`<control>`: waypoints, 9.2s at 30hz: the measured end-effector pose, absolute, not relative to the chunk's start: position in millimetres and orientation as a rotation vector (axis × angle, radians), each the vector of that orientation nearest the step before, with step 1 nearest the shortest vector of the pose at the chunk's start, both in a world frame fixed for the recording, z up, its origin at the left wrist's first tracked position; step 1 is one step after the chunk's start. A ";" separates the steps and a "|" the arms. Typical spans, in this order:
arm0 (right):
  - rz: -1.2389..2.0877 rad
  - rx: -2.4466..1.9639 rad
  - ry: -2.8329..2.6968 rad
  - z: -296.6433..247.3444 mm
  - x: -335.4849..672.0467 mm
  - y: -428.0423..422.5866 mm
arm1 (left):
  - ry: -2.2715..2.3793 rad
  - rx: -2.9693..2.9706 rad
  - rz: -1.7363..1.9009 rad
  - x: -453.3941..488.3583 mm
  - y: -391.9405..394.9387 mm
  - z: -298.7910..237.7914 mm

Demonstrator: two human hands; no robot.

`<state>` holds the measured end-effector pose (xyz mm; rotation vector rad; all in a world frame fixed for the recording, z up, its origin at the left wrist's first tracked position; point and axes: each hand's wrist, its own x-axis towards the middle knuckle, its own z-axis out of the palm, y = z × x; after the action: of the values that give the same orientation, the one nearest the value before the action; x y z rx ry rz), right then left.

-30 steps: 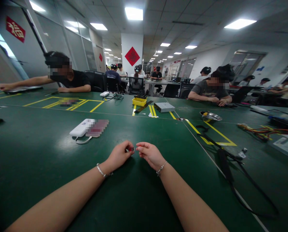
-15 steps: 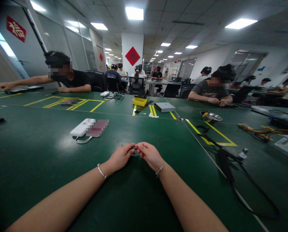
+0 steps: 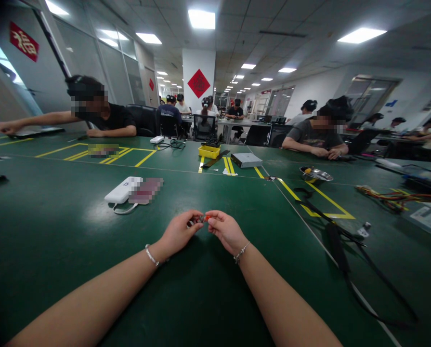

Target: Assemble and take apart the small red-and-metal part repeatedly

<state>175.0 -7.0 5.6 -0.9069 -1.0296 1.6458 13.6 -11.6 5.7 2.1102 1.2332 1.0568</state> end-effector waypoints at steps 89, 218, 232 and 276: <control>1.267 -1.039 -1.054 1.1 146.5 -15.8 | 1.497 2.191 1.154 18.7 -19.1 9.6; 1.239 -1.318 -1.429 15.6 206.1 3.7 | 1.073 1.771 1.084 12.6 2.5 -13.9; 1.717 -0.827 -1.035 7.1 176.7 -8.6 | 0.978 1.758 1.064 15.2 -4.7 -4.0; 1.653 -0.926 -1.053 2.6 175.3 -6.6 | 1.168 2.048 1.054 12.0 -7.3 5.2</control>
<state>175.3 -6.6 2.6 -0.9258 -1.0533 1.6534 12.0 -7.3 5.2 2.0477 1.1680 1.0537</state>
